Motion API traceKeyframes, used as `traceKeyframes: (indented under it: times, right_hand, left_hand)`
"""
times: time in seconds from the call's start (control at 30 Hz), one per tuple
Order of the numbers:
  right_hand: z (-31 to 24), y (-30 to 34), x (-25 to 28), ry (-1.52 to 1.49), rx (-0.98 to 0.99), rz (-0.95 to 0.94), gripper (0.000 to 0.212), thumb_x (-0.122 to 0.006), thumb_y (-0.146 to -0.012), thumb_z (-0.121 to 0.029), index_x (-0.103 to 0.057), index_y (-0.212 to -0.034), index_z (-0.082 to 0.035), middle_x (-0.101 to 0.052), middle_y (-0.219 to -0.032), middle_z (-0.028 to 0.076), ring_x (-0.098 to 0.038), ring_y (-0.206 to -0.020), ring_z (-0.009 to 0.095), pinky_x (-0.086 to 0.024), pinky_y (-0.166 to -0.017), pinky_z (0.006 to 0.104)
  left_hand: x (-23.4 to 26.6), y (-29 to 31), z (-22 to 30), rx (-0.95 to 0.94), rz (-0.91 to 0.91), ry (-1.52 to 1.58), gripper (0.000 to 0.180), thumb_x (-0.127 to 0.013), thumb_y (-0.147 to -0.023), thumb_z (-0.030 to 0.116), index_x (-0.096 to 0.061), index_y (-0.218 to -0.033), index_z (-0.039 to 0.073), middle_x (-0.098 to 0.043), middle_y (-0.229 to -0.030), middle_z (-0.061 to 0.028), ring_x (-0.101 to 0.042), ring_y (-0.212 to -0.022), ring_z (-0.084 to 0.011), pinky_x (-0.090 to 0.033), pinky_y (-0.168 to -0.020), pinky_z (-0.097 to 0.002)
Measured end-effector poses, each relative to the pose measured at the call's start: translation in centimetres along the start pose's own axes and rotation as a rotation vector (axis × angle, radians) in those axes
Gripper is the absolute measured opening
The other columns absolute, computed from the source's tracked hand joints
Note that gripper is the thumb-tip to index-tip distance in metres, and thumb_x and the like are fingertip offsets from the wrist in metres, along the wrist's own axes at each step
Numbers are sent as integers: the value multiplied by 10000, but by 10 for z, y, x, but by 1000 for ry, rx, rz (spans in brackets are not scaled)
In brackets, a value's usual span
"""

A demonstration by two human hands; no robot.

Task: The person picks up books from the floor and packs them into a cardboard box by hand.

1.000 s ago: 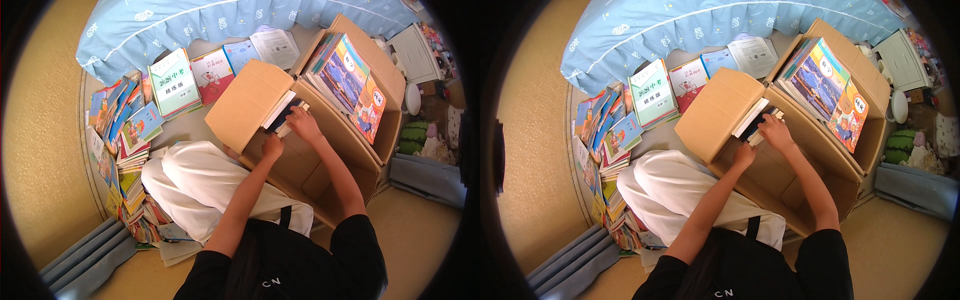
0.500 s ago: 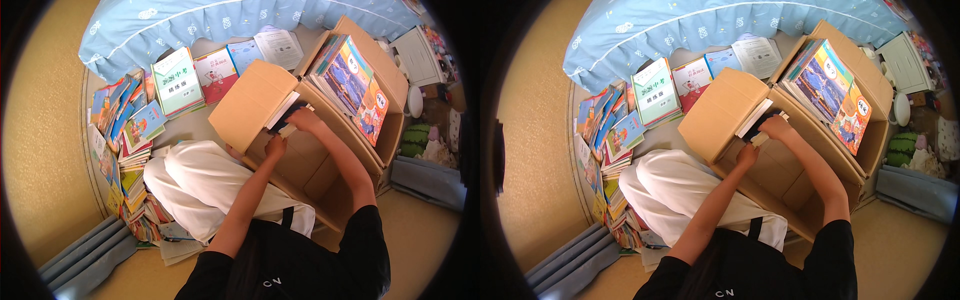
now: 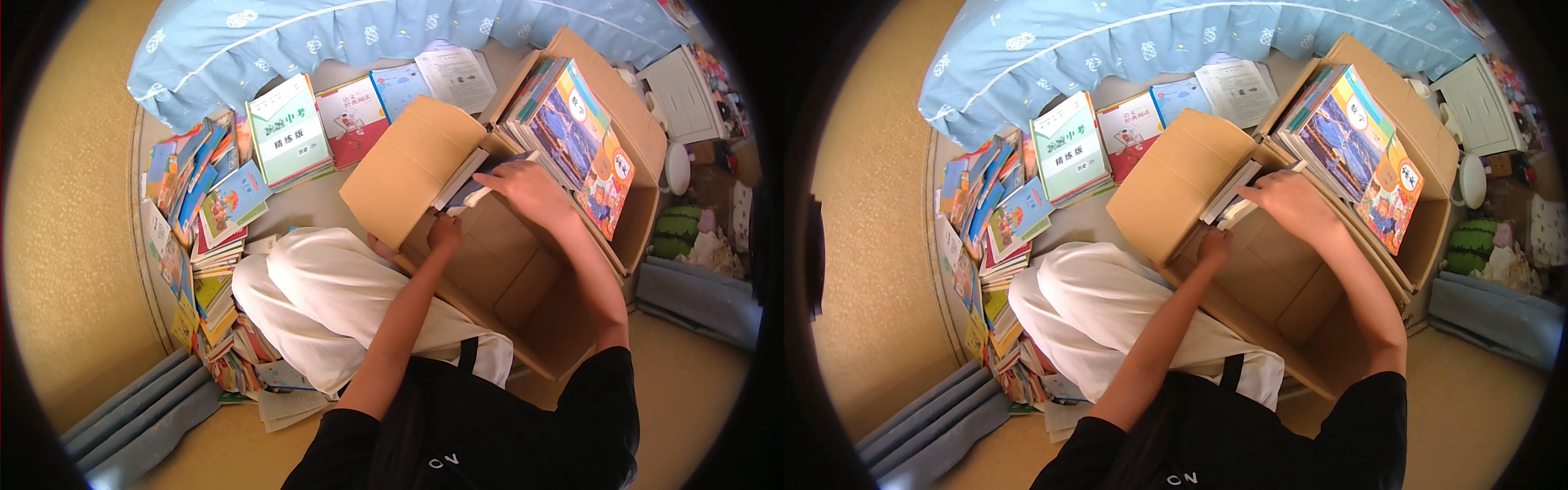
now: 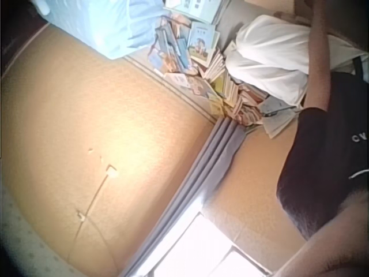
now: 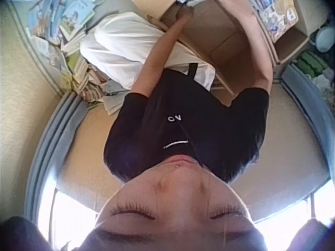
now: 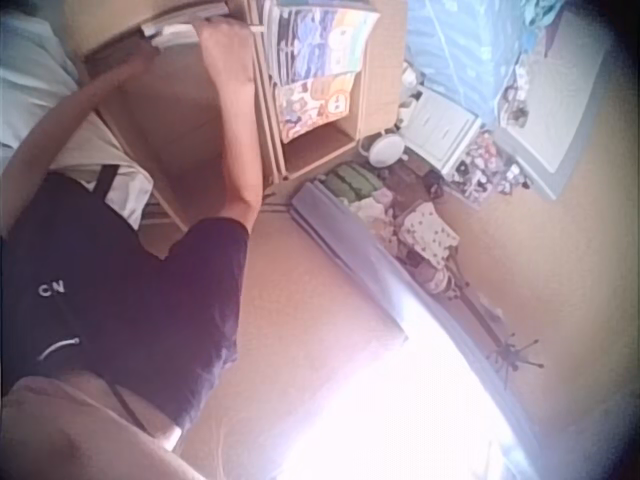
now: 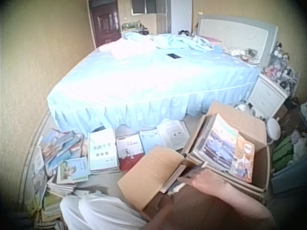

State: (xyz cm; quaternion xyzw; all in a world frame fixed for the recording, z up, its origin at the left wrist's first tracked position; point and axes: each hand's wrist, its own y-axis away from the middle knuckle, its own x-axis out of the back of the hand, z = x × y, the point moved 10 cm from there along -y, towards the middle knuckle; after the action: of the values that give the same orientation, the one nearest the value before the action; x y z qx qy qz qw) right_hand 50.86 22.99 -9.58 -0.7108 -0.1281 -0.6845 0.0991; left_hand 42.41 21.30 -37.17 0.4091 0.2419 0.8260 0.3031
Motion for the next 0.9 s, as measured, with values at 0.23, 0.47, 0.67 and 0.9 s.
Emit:
traceKeyframes:
  times: [0.23,0.47,0.67,0.9]
  right_hand:
    - [3,58,124,-96,-271,168,294,-529,-603,45,-608,-863,-67,-604,-870,72,-581,-804,244,-476,-679,330]
    - [4,82,110,-1,-282,140,262,-537,-615,18,-595,-858,-62,-594,-871,64,-583,-790,230,-474,-667,326]
    - [6,78,77,66,-237,162,201,-537,-647,-57,-569,-845,-70,-557,-774,50,-572,-717,197,-461,-610,301]
    - [-6,57,60,191,-177,108,116,-543,-654,-72,-525,-767,-86,-454,-645,16,-545,-610,131,-442,-522,269]
  left_hand:
    - [-15,-27,-22,30,1,191,492,-467,-789,435,-558,-932,-27,-565,-945,-256,-537,-924,-376,-414,-799,-437]
    - [-14,-23,-6,-62,29,263,506,-471,-788,413,-537,-991,-46,-553,-965,-271,-519,-942,-388,-402,-812,-422]
    - [-26,-21,-4,-30,-25,315,523,-487,-782,402,-514,-1032,-57,-545,-978,-278,-512,-959,-384,-395,-824,-410]
    - [-48,-21,-10,39,-124,677,709,-412,-770,606,-396,-1207,47,-545,-1057,-177,-511,-982,-283,-376,-801,-424]
